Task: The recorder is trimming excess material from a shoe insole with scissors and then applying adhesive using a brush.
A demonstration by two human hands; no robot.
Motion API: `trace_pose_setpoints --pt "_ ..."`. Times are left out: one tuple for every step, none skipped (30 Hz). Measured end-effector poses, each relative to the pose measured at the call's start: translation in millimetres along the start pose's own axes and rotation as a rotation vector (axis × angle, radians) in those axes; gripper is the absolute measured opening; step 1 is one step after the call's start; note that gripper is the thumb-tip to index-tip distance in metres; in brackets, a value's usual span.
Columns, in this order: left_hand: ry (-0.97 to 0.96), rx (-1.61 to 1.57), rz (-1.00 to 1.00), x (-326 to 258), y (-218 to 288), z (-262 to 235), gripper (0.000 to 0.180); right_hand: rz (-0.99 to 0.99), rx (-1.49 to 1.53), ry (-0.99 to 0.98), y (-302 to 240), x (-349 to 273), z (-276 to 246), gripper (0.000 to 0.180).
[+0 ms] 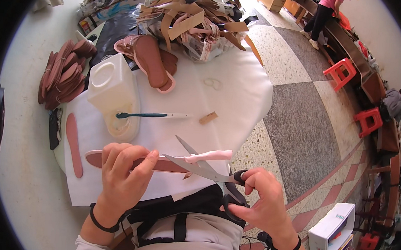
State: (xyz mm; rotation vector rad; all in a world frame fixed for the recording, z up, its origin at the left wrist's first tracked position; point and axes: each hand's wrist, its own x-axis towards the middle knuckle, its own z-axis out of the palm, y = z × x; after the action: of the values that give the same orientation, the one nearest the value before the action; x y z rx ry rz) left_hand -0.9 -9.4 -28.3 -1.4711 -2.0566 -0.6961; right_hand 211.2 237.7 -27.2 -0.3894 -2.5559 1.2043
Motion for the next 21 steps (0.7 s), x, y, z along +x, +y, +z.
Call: trace_pose_setpoints --pt "0.002 0.006 0.000 -0.4 0.1 0.2 0.047 -0.002 0.008 0.005 0.3 -0.5 0.9 0.048" --pt "0.005 0.018 0.000 -0.8 0.2 0.3 0.041 -0.003 0.016 0.010 0.3 -0.6 1.6 0.048" --pt "0.007 0.029 0.000 -1.2 0.3 0.3 0.035 -0.007 0.009 0.009 -0.6 -0.1 2.0 0.048" --pt "0.009 0.040 -0.001 -1.5 0.5 0.6 0.029 -0.010 0.002 0.008 -1.9 0.5 2.0 0.048" --pt "0.011 0.039 0.000 -1.6 0.8 0.7 0.028 -0.013 -0.005 0.007 -2.6 0.9 2.0 0.048" --pt "0.013 0.038 0.001 -1.5 1.0 0.8 0.028 -0.015 -0.005 -0.007 -2.2 1.0 1.7 0.051" --pt "0.016 0.037 0.003 -1.2 0.9 0.9 0.028 -0.018 -0.004 -0.021 -1.6 1.5 1.1 0.055" --pt "0.018 0.034 0.002 -1.2 0.9 1.1 0.028 -0.021 -0.004 -0.035 -1.2 1.8 0.9 0.058" --pt "0.019 0.032 0.002 -1.2 0.8 1.4 0.028 -0.018 0.002 -0.032 -1.0 1.9 1.4 0.058" --pt "0.020 0.030 0.002 -1.3 0.8 1.7 0.028 -0.015 0.008 -0.029 -0.5 1.6 2.1 0.058" --pt "0.021 0.031 0.002 -1.4 0.8 1.9 0.028 -0.012 0.014 -0.026 -0.4 1.3 2.6 0.058" --pt "0.021 0.033 0.001 -1.5 0.9 2.1 0.028 -0.005 0.013 -0.022 -0.8 1.4 3.0 0.055" --pt "0.022 0.035 0.001 -1.7 1.0 2.2 0.027 0.003 0.012 -0.018 -1.6 1.3 3.4 0.051" --pt "0.021 0.035 0.002 -1.7 0.7 2.5 0.027 0.011 0.011 -0.015 -2.0 1.1 3.6 0.048" --pt "0.020 0.036 0.004 -1.6 0.0 2.8 0.027 0.003 0.005 -0.006 -1.2 1.0 4.1 0.049" --pt "0.019 0.036 0.005 -1.8 -0.5 3.1 0.027 -0.003 -0.001 0.002 0.5 0.5 5.3 0.049" --pt "0.017 0.035 0.005 -1.4 -0.5 3.1 0.027 -0.009 -0.008 0.010 1.3 0.1 6.1 0.049" --pt "0.016 0.034 0.005 -0.9 -0.3 2.9 0.027 -0.013 -0.019 0.010 0.7 -0.1 6.1 0.049" --pt "0.014 0.034 0.004 -0.6 -0.1 2.6 0.028 -0.018 -0.030 0.010 -0.4 0.5 6.1 0.050" --pt "0.010 0.033 0.002 -0.6 0.1 2.2 0.027 -0.022 -0.041 0.010 -1.4 1.2 6.0 0.050" --pt "0.006 0.032 0.001 -0.7 0.4 1.8 0.027 -0.035 -0.051 0.007 -2.2 2.0 6.1 0.050"
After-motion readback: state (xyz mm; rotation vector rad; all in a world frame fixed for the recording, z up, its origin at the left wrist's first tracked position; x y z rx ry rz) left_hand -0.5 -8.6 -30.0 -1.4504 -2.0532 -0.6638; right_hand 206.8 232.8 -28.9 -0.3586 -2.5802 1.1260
